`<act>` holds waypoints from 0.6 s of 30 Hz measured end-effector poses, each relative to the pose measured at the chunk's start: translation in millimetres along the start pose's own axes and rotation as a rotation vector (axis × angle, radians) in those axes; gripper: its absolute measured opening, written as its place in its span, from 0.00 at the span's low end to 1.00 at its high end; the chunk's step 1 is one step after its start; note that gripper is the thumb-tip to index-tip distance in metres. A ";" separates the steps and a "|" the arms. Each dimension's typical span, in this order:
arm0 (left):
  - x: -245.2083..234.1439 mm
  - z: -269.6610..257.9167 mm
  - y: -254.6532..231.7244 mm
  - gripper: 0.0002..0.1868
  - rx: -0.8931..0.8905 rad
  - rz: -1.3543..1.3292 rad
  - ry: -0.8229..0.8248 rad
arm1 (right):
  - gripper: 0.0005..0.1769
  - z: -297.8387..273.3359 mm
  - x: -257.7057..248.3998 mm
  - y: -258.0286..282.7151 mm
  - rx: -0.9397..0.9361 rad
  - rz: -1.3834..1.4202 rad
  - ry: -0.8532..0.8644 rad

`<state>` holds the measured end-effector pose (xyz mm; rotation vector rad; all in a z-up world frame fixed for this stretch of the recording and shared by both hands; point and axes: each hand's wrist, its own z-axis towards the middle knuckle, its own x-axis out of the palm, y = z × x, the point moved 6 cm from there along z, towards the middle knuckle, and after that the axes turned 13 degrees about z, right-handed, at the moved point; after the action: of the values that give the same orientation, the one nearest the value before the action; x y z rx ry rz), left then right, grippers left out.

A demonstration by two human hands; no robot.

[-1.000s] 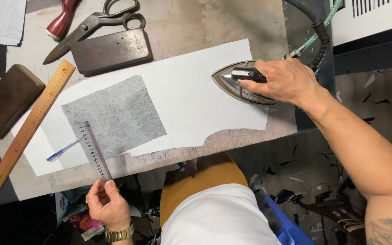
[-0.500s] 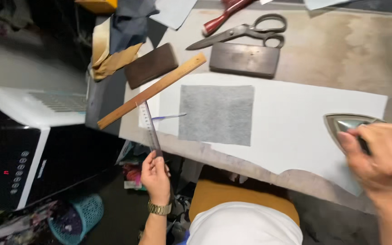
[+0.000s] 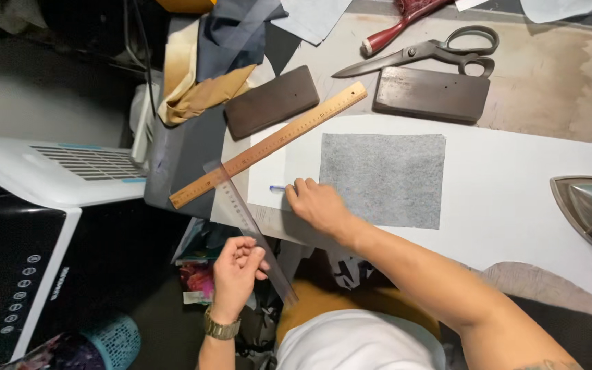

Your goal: The person irons a fabric panel, marks lines on it using a ruler and pen, and applies heat with a steam iron while using wooden blocks to weigh down parts of the garment.

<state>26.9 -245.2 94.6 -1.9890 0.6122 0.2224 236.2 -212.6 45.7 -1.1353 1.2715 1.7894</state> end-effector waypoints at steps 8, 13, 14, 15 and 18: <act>39.3 52.4 -38.4 0.11 0.083 0.077 0.353 | 0.06 -97.5 -123.6 -79.0 0.558 0.530 -0.651; 106.6 64.3 -61.4 0.09 0.235 0.220 0.485 | 0.27 -129.6 -90.4 -101.3 0.355 0.334 -0.475; 119.7 64.1 -63.9 0.10 0.272 0.251 0.499 | 0.16 -127.5 -80.6 -95.4 0.347 0.255 -0.403; 125.4 63.0 -64.3 0.10 0.257 0.257 0.502 | 0.16 -130.5 -76.6 -89.6 0.355 0.269 -0.396; 131.8 71.7 -70.2 0.12 0.313 0.511 0.438 | 0.22 -131.5 -62.1 -80.7 0.417 0.118 -0.328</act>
<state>182.6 -199.5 61.2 -1.5537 1.3515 -0.0100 367.7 -314.1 51.9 -0.5228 1.4401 1.6059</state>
